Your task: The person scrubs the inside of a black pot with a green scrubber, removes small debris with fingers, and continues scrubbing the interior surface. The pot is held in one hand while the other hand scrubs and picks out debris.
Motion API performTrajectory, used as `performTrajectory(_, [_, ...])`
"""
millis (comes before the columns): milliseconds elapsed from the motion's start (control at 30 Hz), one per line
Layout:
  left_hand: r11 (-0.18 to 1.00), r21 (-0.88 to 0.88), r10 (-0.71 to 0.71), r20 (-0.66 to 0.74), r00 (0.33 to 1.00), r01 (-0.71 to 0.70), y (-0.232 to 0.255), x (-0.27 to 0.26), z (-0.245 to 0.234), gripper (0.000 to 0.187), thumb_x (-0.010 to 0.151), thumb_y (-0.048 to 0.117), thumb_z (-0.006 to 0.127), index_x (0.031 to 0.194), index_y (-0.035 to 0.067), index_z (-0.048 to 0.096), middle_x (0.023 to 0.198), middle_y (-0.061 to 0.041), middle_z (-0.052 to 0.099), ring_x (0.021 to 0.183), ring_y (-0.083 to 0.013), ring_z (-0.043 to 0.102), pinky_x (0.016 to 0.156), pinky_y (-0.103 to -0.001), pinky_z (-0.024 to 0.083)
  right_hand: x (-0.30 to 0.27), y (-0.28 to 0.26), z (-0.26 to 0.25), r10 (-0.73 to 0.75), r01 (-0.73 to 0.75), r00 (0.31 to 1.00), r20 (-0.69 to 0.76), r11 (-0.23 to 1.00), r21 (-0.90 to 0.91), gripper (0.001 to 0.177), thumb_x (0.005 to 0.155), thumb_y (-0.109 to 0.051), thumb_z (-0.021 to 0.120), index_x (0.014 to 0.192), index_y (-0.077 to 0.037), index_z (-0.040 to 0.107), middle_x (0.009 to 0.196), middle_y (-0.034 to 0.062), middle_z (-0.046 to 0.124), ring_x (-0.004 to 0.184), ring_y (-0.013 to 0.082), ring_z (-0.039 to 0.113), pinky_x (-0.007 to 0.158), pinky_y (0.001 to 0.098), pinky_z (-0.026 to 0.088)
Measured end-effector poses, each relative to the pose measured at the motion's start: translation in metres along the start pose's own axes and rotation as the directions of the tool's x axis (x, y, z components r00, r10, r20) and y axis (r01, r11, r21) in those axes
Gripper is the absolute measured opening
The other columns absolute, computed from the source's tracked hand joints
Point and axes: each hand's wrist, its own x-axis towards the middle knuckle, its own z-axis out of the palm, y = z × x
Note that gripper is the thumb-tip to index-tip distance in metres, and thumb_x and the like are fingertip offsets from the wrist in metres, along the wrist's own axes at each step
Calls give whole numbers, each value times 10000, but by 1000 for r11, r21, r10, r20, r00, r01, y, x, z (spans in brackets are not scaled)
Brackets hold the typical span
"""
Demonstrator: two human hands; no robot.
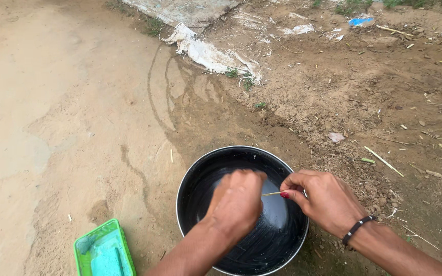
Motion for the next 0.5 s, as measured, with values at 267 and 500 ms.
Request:
performTrajectory(267, [981,-156,-146,-218,965,113,-37,15,-46,360,862,9,573,1167,73,754,1133,-189,740,966,-296,768,926,-377,606,-2,-6,-14,161,-153,983,91,985,-81,202,895,-356,749,1071,-265,790,995,-22,789,852,168,774,820,368,619])
performTrajectory(500, [911,-347,-209,71,975,220,1,-7,30,194,910,192,691,993,35,769,984,-245,750,1007,-360,723,935,-445,557,3,4,11,31,-31,999,26,999,-22,292,849,-377,763,1081,-200,783,1001,9,783,871,191,760,802,382,618])
